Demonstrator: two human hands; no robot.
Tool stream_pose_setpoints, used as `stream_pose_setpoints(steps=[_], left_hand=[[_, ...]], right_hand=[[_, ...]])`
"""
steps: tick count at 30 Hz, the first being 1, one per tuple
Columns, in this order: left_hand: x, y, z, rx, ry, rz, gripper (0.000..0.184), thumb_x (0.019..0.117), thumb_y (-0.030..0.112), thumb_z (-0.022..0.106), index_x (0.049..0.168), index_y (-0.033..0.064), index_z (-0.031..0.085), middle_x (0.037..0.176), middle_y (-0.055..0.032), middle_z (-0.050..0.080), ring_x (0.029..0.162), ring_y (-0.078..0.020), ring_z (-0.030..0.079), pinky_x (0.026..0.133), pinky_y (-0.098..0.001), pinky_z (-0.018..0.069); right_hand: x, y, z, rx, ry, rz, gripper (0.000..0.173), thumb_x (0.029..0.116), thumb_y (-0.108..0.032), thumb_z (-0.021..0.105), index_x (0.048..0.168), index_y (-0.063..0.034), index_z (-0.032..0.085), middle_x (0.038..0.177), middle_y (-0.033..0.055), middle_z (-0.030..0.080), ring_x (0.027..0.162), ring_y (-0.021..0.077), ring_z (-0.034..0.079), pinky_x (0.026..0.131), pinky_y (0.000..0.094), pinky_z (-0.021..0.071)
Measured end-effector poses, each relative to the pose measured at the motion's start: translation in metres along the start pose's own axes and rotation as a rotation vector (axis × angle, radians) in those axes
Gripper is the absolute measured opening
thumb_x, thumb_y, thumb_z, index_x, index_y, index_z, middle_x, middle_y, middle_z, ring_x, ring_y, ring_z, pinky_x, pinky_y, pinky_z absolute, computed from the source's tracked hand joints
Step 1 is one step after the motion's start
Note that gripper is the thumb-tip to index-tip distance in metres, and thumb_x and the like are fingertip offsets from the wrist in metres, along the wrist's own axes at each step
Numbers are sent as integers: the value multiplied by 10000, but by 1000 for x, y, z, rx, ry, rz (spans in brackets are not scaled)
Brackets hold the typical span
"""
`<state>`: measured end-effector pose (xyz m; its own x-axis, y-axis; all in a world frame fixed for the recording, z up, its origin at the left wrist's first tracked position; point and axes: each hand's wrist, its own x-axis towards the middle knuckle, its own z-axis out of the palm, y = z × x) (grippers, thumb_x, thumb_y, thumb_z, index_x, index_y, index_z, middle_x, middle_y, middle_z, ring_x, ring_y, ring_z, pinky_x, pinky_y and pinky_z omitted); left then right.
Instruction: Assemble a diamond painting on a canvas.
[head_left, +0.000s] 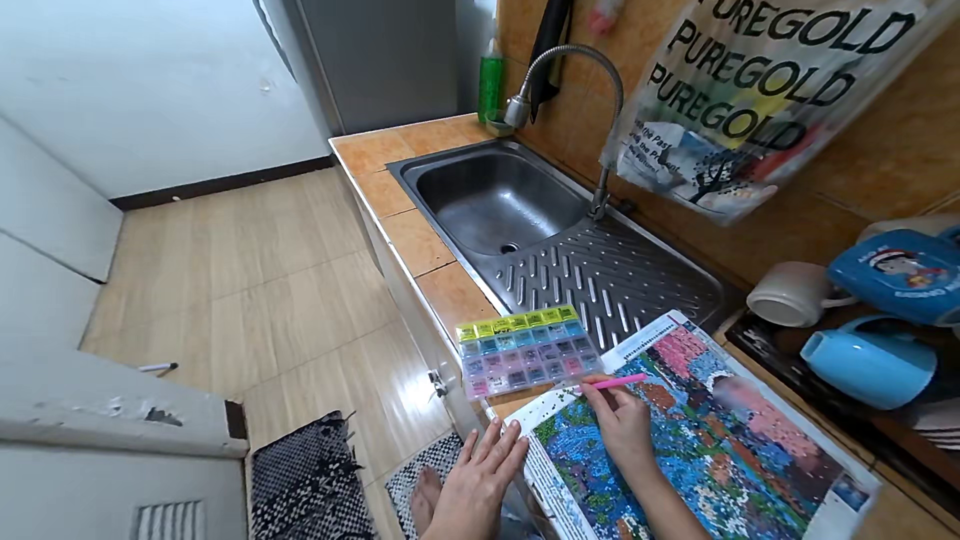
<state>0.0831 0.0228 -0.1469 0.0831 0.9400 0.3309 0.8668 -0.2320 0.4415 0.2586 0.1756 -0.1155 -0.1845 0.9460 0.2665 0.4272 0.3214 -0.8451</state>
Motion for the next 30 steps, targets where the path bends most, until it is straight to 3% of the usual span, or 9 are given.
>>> stream_pose_setpoints(steps=[11, 19, 30], left_hand=[[1, 0, 0, -6, 2, -3, 665, 716, -175, 655, 1331, 77, 674, 1431, -118, 622, 1324, -381, 585, 1000, -596, 511], [0, -1, 1, -17, 2, 1, 645, 737, -164, 649, 1336, 72, 670, 1437, -124, 616, 1332, -379, 579, 1000, -604, 509], [0, -2, 1, -9, 11, 5, 659, 723, -166, 652, 1333, 80, 675, 1422, -123, 628, 1320, -378, 590, 992, -596, 516]], right_hand=[[0, -3, -1, -8, 5, -21, 170, 942, -70, 625, 965, 56, 736, 904, 135, 724, 737, 90, 664, 702, 217, 547], [-1, 0, 0, -97, -9, -108, 184, 932, -87, 629, 929, 51, 749, 904, 156, 733, 762, 180, 693, 734, 310, 572], [-1, -1, 1, -93, -8, -115, 174, 929, -73, 629, 920, 52, 750, 913, 158, 736, 761, 165, 693, 729, 283, 569]])
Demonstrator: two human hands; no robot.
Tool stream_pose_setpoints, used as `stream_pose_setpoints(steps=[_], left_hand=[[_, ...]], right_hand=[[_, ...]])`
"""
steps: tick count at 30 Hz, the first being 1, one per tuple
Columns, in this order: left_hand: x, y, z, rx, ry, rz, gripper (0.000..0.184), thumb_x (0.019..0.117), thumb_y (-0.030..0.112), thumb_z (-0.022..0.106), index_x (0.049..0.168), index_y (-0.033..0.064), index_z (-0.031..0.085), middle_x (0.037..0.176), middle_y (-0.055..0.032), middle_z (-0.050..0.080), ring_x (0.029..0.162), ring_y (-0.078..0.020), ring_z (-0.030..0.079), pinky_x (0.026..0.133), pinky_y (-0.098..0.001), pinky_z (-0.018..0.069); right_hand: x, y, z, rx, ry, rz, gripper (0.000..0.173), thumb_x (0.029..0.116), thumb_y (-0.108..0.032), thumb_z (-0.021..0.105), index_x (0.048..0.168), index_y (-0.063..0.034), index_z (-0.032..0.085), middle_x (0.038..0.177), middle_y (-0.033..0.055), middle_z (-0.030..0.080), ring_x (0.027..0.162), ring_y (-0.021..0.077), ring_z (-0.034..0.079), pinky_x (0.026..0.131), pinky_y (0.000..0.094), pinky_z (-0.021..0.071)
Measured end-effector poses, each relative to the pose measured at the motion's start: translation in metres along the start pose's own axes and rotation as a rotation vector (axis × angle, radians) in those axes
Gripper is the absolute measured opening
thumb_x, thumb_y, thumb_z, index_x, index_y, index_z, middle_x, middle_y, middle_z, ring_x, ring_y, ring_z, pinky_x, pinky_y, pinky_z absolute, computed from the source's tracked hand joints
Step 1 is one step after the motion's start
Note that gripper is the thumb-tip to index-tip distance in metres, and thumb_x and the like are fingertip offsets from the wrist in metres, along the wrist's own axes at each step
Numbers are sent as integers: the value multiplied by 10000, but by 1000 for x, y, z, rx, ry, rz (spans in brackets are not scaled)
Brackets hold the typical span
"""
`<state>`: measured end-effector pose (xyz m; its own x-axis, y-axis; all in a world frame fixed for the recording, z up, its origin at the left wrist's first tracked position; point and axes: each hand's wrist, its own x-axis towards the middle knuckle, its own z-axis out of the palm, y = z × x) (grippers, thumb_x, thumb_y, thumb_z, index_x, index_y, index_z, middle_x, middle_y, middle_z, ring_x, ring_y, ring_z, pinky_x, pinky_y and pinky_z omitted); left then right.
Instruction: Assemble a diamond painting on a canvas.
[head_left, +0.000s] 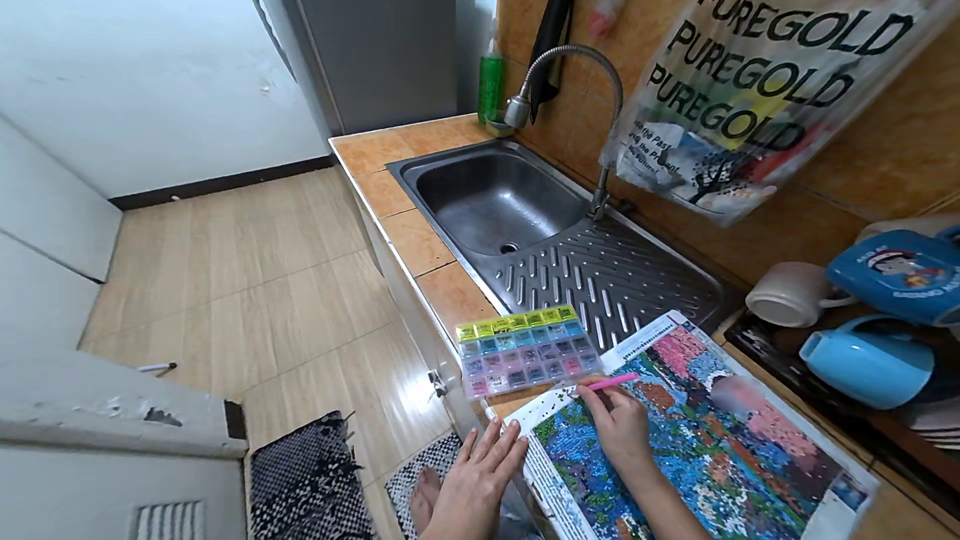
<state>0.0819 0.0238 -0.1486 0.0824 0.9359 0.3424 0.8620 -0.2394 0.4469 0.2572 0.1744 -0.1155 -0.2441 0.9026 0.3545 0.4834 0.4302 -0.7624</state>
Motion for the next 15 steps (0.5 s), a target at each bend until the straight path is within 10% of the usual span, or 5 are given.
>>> stream_pose_setpoints(steps=[15], left_hand=[[0, -2, 0, 4, 0, 6, 660, 720, -170, 652, 1326, 92, 681, 1425, -110, 628, 1319, -370, 592, 983, -600, 521]], right_hand=[[-1, -23, -19, 426, 23, 444, 104, 986, 8, 546, 997, 54, 639, 821, 41, 691, 701, 66, 677, 664, 207, 580]])
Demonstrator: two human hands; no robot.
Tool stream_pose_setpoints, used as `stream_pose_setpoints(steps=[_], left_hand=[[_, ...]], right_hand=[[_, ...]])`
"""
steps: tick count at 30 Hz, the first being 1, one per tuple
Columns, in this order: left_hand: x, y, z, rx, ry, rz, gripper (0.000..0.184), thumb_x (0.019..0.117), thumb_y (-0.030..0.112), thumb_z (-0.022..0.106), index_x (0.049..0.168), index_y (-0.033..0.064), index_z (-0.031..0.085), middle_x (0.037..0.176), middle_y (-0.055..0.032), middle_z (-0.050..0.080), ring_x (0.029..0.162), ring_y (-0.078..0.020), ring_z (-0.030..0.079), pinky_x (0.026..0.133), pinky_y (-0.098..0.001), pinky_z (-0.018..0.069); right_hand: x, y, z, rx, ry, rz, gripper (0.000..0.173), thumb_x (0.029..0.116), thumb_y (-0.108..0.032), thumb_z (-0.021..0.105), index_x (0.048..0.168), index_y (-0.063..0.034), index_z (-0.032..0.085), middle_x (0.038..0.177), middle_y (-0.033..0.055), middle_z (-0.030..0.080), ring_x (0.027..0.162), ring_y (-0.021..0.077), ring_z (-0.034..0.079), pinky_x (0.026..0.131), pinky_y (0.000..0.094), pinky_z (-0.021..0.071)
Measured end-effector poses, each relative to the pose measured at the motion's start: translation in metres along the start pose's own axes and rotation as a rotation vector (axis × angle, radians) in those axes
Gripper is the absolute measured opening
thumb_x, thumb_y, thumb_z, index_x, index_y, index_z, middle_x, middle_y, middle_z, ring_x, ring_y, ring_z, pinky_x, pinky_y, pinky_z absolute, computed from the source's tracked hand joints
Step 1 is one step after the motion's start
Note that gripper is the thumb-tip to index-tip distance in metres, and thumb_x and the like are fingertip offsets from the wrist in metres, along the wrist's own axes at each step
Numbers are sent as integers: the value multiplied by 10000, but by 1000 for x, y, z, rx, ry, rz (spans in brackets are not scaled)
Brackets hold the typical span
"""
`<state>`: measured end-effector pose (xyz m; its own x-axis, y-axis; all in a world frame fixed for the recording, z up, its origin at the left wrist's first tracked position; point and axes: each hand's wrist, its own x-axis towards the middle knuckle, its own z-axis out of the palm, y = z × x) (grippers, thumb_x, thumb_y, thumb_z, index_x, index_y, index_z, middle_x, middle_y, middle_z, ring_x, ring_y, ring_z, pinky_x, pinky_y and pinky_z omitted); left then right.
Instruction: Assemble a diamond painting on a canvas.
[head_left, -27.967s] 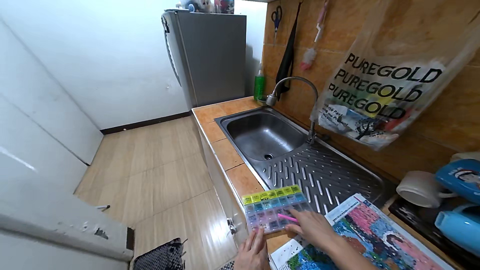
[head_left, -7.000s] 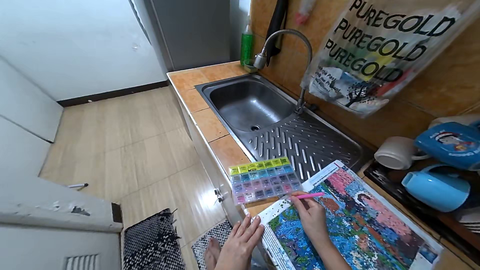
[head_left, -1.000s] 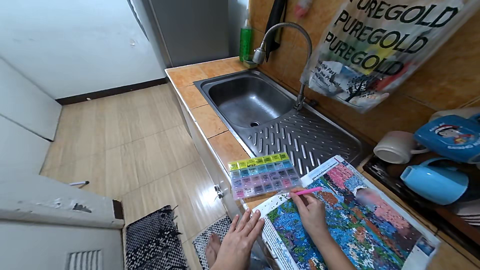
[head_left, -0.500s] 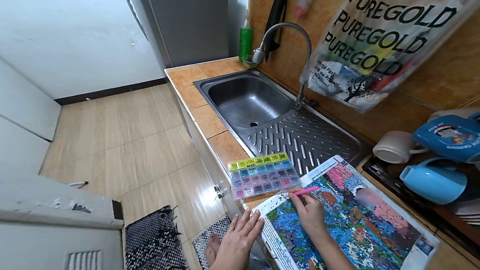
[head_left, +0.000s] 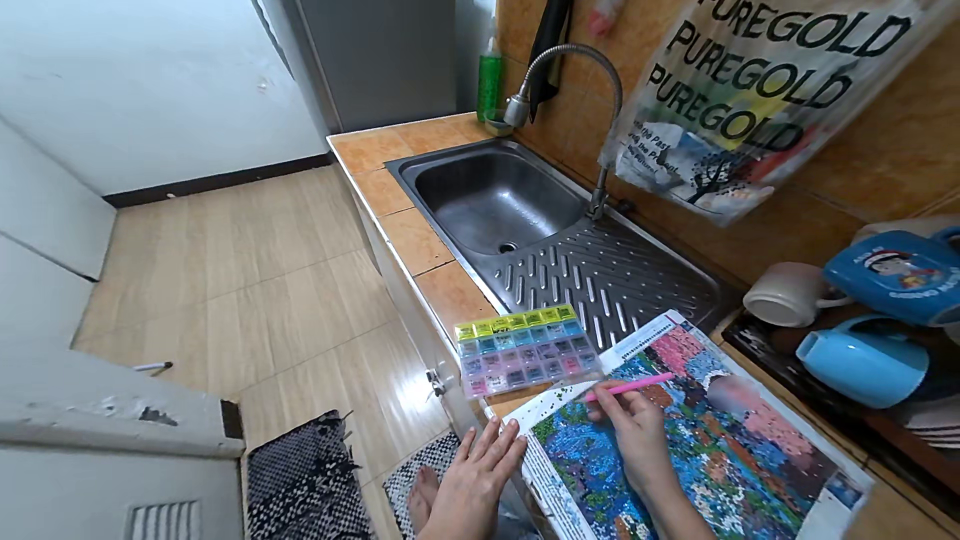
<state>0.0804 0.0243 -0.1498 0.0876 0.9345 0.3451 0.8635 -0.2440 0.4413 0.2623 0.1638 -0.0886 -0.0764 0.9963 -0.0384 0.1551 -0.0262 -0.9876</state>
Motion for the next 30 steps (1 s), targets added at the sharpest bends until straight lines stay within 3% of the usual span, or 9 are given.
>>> stream_pose_setpoints(steps=[7, 16, 30], left_hand=[[0, 1, 0, -26, -11, -16, 645, 731, -171, 648, 1320, 88, 685, 1428, -114, 625, 1328, -375, 583, 997, -611, 509], [0, 1, 2, -13, 6, -7, 649, 718, -176, 648, 1313, 79, 685, 1424, -116, 628, 1320, -382, 589, 984, -611, 516], [-1, 1, 2, -2, 16, -8, 645, 730, -167, 637, 1320, 90, 684, 1427, -106, 627, 1320, -367, 592, 986, -602, 519]], right_hand=[[-28, 0, -18, 83, -26, 73, 127, 1008, -3, 483, 1036, 37, 600, 819, 39, 699, 700, 111, 712, 658, 256, 618], [-53, 2, -26, 57, -48, 94, 111, 998, 11, 485, 1026, 34, 590, 810, 15, 696, 681, 96, 710, 655, 255, 623], [-58, 16, -16, -170, -97, -125, 163, 958, -21, 554, 1008, 104, 646, 861, 65, 691, 710, 33, 682, 670, 193, 595]])
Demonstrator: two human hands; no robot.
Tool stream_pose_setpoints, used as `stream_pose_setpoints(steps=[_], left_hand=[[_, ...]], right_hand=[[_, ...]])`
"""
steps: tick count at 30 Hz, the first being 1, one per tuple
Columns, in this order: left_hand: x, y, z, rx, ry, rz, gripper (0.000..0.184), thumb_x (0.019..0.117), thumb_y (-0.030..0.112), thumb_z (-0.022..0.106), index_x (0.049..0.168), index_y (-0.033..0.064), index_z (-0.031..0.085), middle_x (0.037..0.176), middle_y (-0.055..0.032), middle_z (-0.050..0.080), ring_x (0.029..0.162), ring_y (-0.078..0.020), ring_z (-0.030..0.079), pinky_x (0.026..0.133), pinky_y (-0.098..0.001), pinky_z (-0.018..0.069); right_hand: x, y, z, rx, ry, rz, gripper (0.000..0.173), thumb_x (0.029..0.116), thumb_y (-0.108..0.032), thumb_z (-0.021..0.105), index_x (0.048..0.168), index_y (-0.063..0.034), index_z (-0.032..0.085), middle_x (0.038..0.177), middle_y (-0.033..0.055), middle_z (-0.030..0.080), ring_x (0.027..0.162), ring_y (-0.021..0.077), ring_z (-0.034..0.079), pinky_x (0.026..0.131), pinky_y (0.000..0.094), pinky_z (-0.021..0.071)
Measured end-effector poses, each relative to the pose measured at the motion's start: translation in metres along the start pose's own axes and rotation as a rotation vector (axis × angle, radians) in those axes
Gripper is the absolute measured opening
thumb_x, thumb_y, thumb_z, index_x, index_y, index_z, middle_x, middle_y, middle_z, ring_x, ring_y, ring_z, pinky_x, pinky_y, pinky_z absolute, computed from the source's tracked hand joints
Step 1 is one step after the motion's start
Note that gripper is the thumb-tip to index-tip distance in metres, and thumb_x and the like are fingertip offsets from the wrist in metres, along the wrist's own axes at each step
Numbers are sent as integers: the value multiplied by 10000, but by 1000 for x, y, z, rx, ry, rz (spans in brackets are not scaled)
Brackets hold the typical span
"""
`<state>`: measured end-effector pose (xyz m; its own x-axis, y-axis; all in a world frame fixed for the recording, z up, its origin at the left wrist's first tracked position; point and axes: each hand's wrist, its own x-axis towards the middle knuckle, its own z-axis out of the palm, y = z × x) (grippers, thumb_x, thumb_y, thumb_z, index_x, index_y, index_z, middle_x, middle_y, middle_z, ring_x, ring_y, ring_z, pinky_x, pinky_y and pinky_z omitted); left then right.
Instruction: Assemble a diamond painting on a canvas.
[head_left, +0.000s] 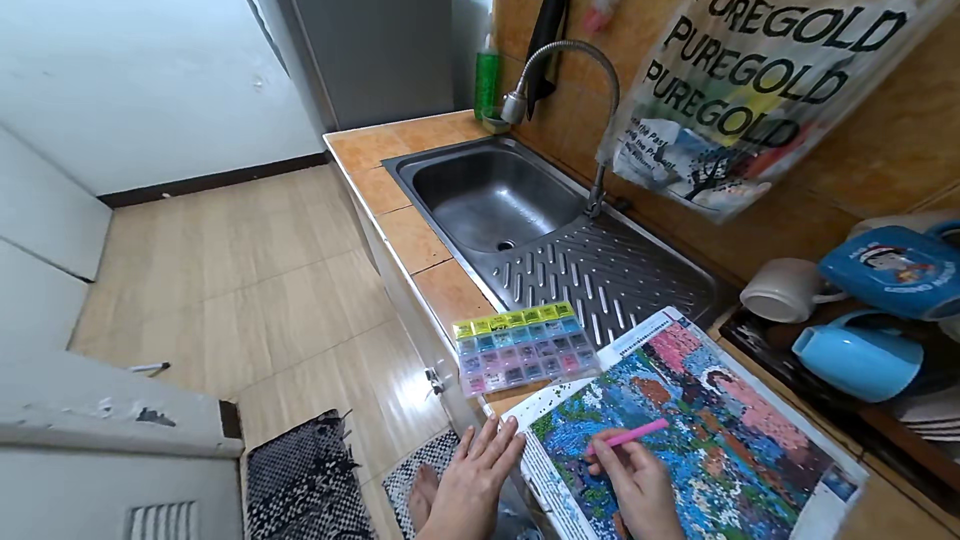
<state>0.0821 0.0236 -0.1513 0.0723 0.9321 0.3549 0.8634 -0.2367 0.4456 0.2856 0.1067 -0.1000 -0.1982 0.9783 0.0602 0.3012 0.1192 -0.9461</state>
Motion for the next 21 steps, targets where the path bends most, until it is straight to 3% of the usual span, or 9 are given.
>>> stream_pose_setpoints(steps=[4, 21], left_hand=[[1, 1, -1, -14, -18, -7, 664, 723, -174, 635, 1331, 89, 676, 1440, -113, 616, 1332, -376, 580, 992, -609, 512], [0, 1, -1, -15, -3, -11, 629, 744, -158, 626, 1319, 91, 684, 1425, -111, 628, 1322, -373, 589, 988, -604, 517]], right_hand=[[0, 3, 1, -82, -9, -53, 183, 952, -34, 568, 993, 110, 673, 885, 117, 699, 724, 67, 691, 679, 211, 594], [1, 8, 2, -205, -16, -133, 198, 942, -75, 580, 959, 80, 704, 870, 134, 706, 714, 114, 682, 669, 242, 582]])
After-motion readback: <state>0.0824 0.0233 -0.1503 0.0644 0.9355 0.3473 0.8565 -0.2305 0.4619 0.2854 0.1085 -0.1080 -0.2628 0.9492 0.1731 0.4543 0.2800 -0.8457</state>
